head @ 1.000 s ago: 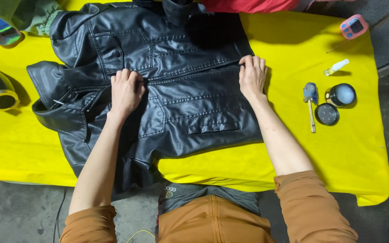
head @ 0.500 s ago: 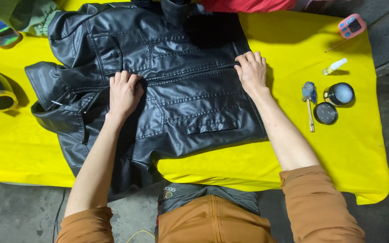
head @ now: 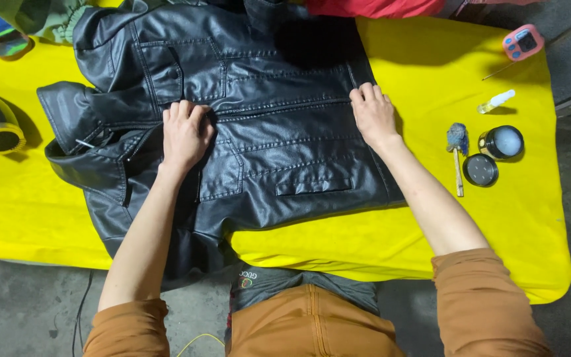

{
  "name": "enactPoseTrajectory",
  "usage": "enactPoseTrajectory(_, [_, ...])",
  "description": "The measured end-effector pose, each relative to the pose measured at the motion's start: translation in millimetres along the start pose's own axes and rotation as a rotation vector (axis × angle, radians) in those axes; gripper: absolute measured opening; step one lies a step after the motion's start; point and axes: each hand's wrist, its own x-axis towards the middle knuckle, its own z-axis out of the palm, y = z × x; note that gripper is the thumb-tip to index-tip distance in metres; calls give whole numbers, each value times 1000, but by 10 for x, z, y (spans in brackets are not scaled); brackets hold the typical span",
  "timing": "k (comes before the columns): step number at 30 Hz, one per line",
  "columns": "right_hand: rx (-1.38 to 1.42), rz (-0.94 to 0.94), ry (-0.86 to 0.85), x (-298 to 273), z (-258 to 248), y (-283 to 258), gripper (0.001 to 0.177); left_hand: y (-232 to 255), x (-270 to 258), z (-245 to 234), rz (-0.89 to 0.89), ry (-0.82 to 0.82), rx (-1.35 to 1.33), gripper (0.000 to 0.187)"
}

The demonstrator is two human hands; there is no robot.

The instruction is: The person smooths and folds a black leather jacket on a yellow-covered table, then uses a small brush to clean the surface of the jacket. The person repeatedly brushes the same area of the jacket for the remainder of the clip.

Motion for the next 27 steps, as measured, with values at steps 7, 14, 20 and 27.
enactPoseTrajectory(7, [22, 98, -42, 29, 88, -60, 11, -126, 181, -724, -196, 72, -630, 39])
enactPoseTrajectory(14, [95, 254, -68, 83, 18, -180, 20, -716, -335, -846, -125, -336, 172, 52])
enactPoseTrajectory(20, [104, 364, -33, -57, 4, -436, 31, -874, -467, -599, -168, -424, 196, 63])
enactPoseTrajectory(27, [85, 337, 116, -105, 253, -364, 32, -165, -56, -689, -95, -21, 316, 65])
